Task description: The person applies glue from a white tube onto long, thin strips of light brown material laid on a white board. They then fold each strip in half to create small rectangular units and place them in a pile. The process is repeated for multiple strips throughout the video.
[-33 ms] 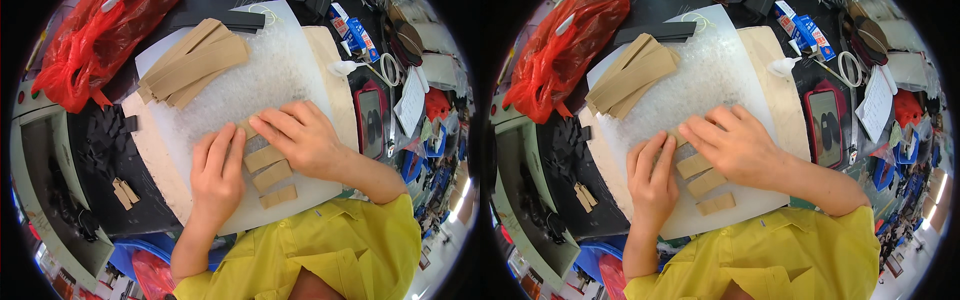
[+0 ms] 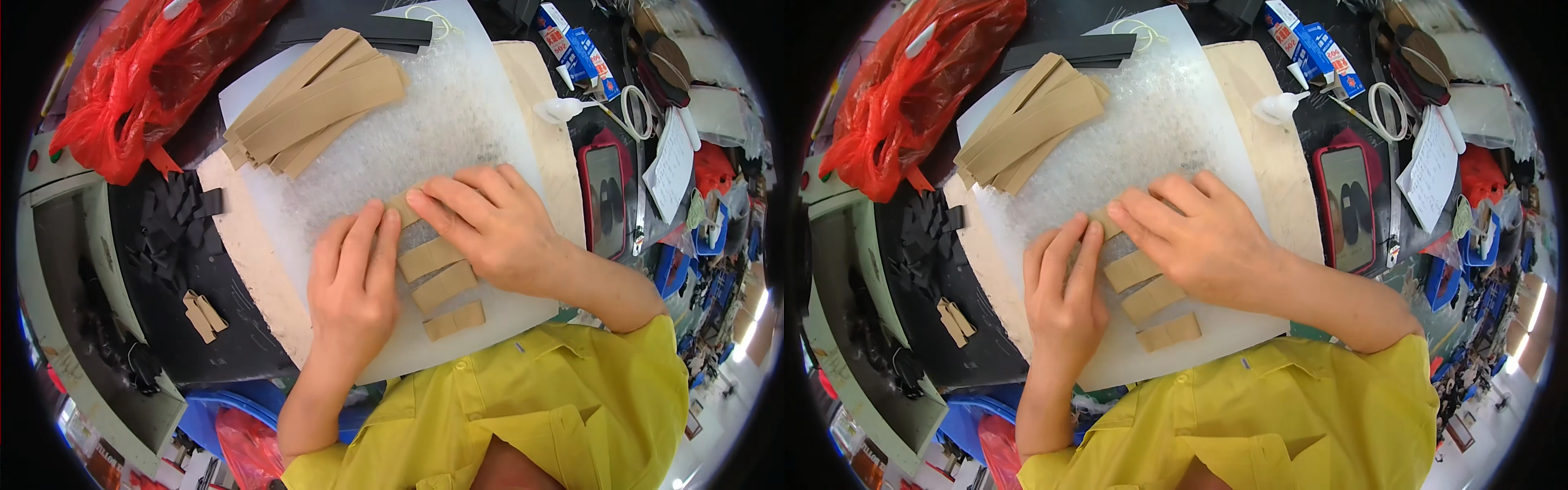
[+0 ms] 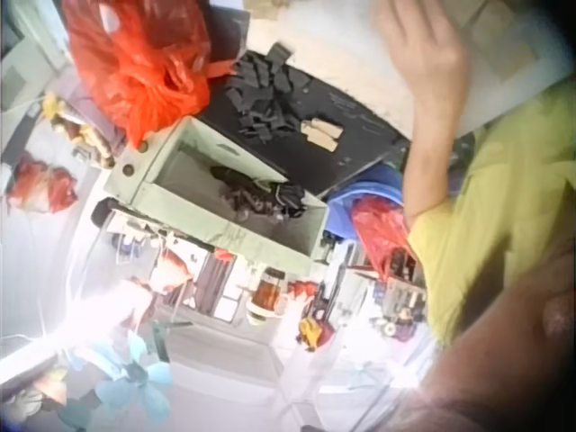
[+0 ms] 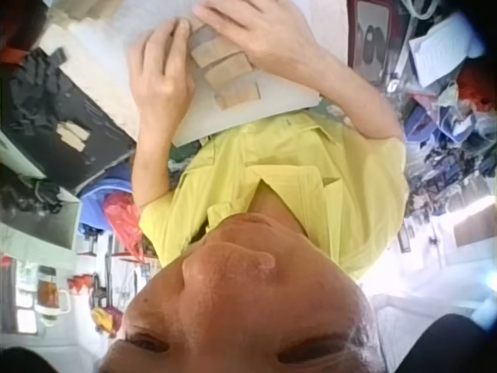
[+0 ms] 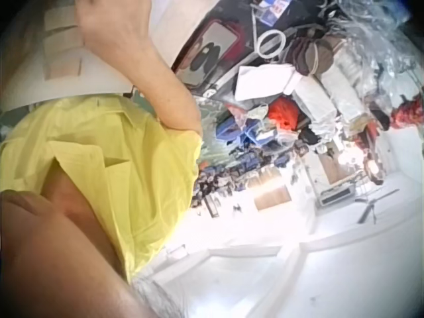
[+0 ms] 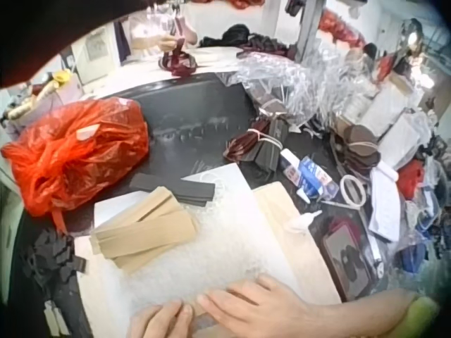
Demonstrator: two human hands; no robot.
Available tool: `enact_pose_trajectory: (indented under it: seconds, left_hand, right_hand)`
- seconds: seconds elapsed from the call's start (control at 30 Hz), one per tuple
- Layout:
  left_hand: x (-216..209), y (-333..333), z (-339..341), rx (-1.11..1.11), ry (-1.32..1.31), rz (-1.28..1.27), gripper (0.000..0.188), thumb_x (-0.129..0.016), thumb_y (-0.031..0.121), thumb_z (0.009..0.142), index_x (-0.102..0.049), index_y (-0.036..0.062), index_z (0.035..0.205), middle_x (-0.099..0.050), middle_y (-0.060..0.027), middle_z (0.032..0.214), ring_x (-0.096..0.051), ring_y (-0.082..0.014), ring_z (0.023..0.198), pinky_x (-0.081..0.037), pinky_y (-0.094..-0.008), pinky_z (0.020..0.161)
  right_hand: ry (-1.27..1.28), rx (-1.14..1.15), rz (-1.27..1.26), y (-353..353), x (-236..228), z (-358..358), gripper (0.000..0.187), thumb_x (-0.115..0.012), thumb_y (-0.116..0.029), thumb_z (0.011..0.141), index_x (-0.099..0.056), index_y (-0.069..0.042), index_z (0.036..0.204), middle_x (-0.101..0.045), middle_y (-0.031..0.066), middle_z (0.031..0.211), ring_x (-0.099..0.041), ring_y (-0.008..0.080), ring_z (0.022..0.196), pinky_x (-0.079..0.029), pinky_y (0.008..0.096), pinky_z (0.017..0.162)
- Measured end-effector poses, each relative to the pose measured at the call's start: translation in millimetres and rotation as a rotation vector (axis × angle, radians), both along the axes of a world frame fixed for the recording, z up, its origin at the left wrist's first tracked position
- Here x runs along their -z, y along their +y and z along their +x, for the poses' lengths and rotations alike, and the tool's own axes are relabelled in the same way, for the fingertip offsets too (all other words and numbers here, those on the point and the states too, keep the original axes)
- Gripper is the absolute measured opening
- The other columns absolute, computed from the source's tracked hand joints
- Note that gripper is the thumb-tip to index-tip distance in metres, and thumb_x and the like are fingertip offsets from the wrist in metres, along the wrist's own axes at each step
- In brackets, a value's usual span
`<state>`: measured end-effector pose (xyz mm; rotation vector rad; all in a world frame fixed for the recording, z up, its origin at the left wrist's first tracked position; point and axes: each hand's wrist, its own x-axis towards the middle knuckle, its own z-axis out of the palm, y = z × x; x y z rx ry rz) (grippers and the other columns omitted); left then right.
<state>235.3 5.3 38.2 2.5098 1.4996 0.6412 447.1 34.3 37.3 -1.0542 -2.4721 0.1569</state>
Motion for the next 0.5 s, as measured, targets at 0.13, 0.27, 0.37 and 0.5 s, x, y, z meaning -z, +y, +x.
enact_pose_trajectory:
  seconds: [0.13,0.27,0.37,0.5]
  left_hand:
    - [-12,-7,0,0.016,0.276,0.021,0.032,-0.060,0.009,0.089,-0.073,0.0037,0.117,-0.066,-0.0065,0.131,-0.056,-0.0309,0.131,-0.024,-0.0582,0.115]
    - [-17,-7,2,0.027,0.330,-0.027,0.030,-0.060,0.009,0.089,-0.074,0.0041,0.115,-0.067,-0.0060,0.130,-0.051,-0.0291,0.139,-0.013,-0.0653,0.118]
    - [-27,-1,7,0.037,0.310,-0.068,0.026,-0.062,0.006,0.087,-0.075,0.0022,0.109,-0.069,-0.0055,0.127,-0.052,-0.0305,0.138,-0.013,-0.0671,0.117]
    - [-31,15,9,0.010,0.197,-0.047,0.032,-0.064,0.002,0.082,-0.073,0.0054,0.112,-0.070,-0.0062,0.122,-0.056,-0.0331,0.130,-0.017,-0.0621,0.117]
  right_hand:
    - [-0.070,-0.006,0.038,-1,-5,-7,0.034,-0.068,-0.011,0.075,-0.071,0.002,0.106,-0.064,0.0114,0.117,-0.058,0.0281,0.111,-0.047,0.0385,0.083]
    - [-0.091,-0.032,0.015,0,-6,-12,0.031,-0.067,-0.011,0.073,-0.071,0.004,0.100,-0.064,0.0154,0.116,-0.058,0.0295,0.111,-0.047,0.0417,0.087]
    - [-0.116,-0.045,-0.007,-2,-7,-15,0.032,-0.067,-0.012,0.072,-0.071,0.004,0.100,-0.063,0.0170,0.116,-0.058,0.0299,0.111,-0.048,0.0431,0.089]
    - [-0.094,-0.096,-0.067,18,-11,-1,0.039,-0.067,-0.012,0.075,-0.068,0.003,0.111,-0.063,0.0200,0.121,-0.058,0.0327,0.113,-0.047,0.0442,0.093]
